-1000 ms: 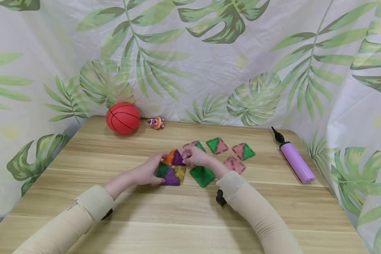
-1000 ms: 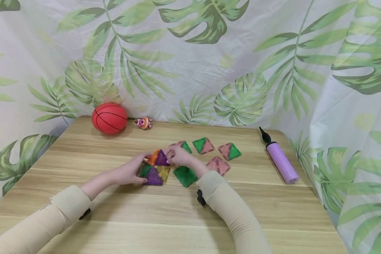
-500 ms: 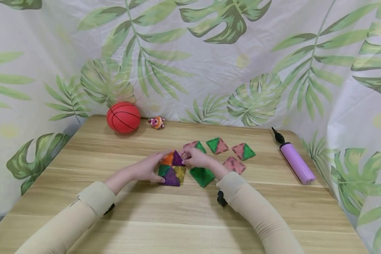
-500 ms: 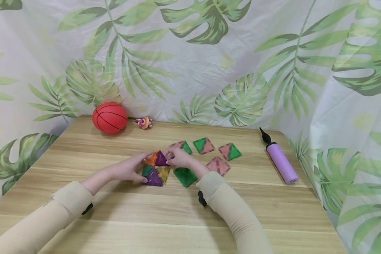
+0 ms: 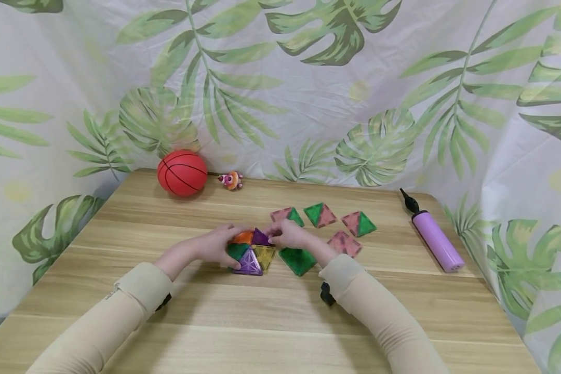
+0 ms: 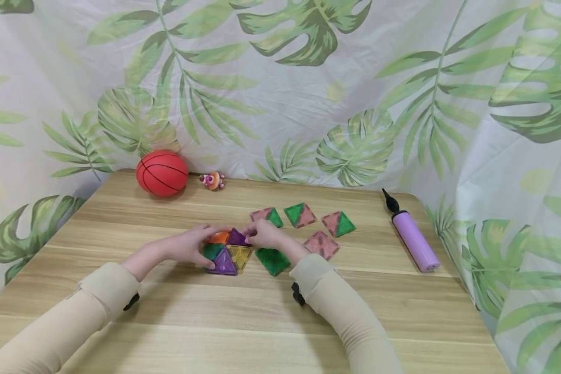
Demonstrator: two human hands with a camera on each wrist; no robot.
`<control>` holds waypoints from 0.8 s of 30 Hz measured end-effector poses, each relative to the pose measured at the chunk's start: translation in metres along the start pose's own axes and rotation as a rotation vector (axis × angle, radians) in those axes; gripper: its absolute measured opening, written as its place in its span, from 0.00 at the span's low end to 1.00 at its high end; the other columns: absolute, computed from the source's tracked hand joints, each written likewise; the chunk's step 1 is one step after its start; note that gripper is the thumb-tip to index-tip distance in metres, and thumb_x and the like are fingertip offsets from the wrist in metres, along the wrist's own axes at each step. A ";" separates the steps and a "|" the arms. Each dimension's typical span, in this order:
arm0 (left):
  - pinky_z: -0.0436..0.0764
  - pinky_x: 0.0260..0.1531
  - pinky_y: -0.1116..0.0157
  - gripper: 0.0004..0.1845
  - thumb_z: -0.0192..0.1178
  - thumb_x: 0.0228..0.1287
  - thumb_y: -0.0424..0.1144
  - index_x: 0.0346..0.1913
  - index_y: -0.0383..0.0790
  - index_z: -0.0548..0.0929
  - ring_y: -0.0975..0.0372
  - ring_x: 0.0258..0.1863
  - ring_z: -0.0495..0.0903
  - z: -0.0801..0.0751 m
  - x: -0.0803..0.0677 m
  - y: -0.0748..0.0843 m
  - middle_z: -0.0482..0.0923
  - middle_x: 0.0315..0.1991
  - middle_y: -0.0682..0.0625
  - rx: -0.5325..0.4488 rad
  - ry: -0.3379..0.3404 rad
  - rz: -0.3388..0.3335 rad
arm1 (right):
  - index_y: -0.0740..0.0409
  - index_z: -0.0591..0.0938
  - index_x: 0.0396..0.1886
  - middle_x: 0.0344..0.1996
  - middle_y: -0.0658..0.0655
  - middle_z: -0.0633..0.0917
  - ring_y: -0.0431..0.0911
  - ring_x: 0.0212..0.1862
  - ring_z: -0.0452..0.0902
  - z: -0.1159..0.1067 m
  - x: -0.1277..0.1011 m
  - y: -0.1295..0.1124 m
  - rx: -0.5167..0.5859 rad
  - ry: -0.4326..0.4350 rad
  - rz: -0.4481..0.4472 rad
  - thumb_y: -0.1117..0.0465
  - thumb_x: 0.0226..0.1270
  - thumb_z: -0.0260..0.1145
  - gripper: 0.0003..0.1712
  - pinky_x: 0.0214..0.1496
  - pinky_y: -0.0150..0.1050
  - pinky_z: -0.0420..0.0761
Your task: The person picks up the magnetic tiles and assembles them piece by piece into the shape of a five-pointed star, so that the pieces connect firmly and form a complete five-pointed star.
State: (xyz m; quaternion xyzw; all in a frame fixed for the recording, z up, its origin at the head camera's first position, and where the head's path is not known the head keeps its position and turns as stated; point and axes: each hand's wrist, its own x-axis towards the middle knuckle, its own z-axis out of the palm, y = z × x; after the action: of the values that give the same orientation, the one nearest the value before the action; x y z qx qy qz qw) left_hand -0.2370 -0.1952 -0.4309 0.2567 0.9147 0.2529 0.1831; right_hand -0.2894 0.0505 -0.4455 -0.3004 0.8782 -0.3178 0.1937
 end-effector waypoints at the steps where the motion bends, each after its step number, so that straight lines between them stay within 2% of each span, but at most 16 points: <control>1: 0.70 0.54 0.43 0.50 0.74 0.45 0.49 0.72 0.57 0.58 0.47 0.57 0.66 -0.001 0.000 0.000 0.61 0.62 0.36 0.005 -0.005 -0.004 | 0.60 0.82 0.51 0.43 0.57 0.85 0.41 0.40 0.77 0.000 0.000 0.000 -0.007 0.000 -0.001 0.65 0.67 0.61 0.15 0.42 0.30 0.77; 5: 0.71 0.52 0.47 0.48 0.74 0.45 0.51 0.71 0.56 0.61 0.50 0.53 0.68 -0.002 0.001 0.000 0.65 0.57 0.40 0.025 -0.024 -0.004 | 0.57 0.83 0.52 0.45 0.56 0.85 0.39 0.40 0.76 -0.001 -0.001 0.000 -0.038 -0.010 -0.018 0.64 0.67 0.61 0.15 0.42 0.29 0.76; 11: 0.72 0.52 0.49 0.46 0.73 0.46 0.53 0.70 0.55 0.63 0.53 0.51 0.68 -0.003 0.002 -0.002 0.65 0.53 0.44 0.041 -0.039 0.003 | 0.58 0.82 0.53 0.38 0.54 0.85 0.39 0.38 0.77 -0.012 -0.007 0.000 -0.071 -0.027 -0.089 0.64 0.64 0.64 0.17 0.41 0.29 0.76; 14: 0.71 0.52 0.49 0.46 0.73 0.46 0.54 0.70 0.55 0.63 0.53 0.51 0.68 -0.004 0.002 -0.003 0.65 0.53 0.44 0.038 -0.042 0.002 | 0.58 0.81 0.54 0.38 0.54 0.84 0.40 0.34 0.77 -0.020 -0.015 0.001 -0.079 -0.030 -0.112 0.63 0.62 0.67 0.20 0.37 0.29 0.76; 18: 0.71 0.52 0.49 0.47 0.73 0.46 0.55 0.70 0.57 0.63 0.53 0.51 0.67 -0.003 0.003 -0.004 0.66 0.53 0.46 0.041 -0.042 -0.002 | 0.58 0.80 0.55 0.41 0.55 0.83 0.42 0.28 0.71 -0.031 -0.027 0.004 -0.127 -0.026 -0.130 0.61 0.61 0.68 0.22 0.31 0.31 0.71; 21: 0.71 0.53 0.49 0.46 0.73 0.45 0.55 0.70 0.58 0.63 0.54 0.51 0.67 -0.003 0.004 -0.003 0.66 0.52 0.46 0.036 -0.041 -0.005 | 0.56 0.80 0.56 0.43 0.54 0.83 0.43 0.32 0.72 -0.036 -0.037 0.008 -0.208 -0.014 -0.153 0.60 0.61 0.68 0.22 0.34 0.33 0.72; 24: 0.71 0.53 0.48 0.46 0.73 0.45 0.54 0.69 0.58 0.64 0.54 0.52 0.67 -0.002 0.003 -0.003 0.66 0.53 0.47 0.037 -0.035 -0.003 | 0.55 0.79 0.56 0.48 0.54 0.81 0.47 0.43 0.75 -0.039 -0.048 0.010 -0.270 -0.026 -0.178 0.58 0.60 0.69 0.23 0.44 0.38 0.76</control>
State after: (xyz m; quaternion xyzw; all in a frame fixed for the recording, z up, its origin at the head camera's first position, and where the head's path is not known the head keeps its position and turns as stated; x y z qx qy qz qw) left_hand -0.2417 -0.1967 -0.4317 0.2632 0.9162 0.2311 0.1947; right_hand -0.2788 0.1055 -0.4169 -0.4044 0.8802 -0.2090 0.1342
